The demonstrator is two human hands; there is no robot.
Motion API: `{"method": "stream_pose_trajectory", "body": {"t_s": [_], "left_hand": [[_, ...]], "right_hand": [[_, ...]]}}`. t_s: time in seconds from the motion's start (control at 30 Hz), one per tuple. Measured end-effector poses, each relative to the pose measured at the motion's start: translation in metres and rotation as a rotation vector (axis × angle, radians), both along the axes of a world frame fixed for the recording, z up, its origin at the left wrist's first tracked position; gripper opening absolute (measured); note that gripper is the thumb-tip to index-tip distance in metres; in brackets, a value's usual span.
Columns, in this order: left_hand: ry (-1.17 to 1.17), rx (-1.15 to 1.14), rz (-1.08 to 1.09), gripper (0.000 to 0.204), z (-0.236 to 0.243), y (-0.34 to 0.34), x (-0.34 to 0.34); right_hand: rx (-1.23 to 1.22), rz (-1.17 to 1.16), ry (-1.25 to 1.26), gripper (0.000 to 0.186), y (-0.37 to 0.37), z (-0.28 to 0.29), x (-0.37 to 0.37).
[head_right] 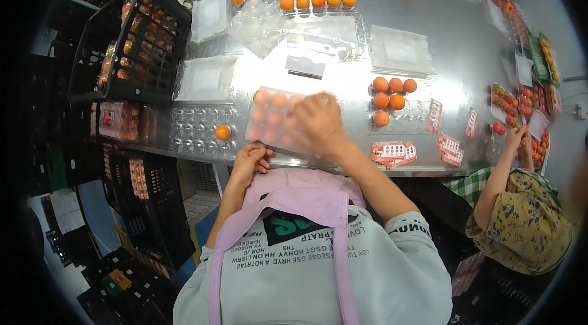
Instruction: The person places small orange fruits into clear plastic trays, seals them with lids, and applies labels. The person then places the finished packages into a black crate. Another person works alongside at the same table.
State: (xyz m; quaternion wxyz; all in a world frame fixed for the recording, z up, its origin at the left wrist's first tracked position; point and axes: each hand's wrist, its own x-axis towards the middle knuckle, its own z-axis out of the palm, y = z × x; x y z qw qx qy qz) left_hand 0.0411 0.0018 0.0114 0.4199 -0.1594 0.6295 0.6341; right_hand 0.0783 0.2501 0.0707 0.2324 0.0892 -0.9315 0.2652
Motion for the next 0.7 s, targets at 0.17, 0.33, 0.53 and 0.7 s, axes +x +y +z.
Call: {"method": "stream_pose_trajectory", "body": {"t_s": [0.17, 0.33, 0.53, 0.7], "left_hand": [[0.140, -0.035, 0.122, 0.035, -0.012, -0.012, -0.003], [0.172, -0.063, 0.086, 0.030, -0.007, -0.007, -0.003], [0.232, -0.055, 0.122, 0.035, -0.004, -0.005, -0.002], [0.204, -0.039, 0.141, 0.030, 0.005, -0.003, -0.005]], "right_hand": [[0.010, 0.079, -0.120, 0.023, -0.029, -0.036, 0.037], [-0.069, 0.101, -0.139, 0.014, -0.023, -0.044, 0.033], [-0.379, -0.135, -0.132, 0.010, 0.031, -0.003, -0.026], [-0.279, -0.242, -0.150, 0.011, 0.078, -0.025, -0.089]]}}
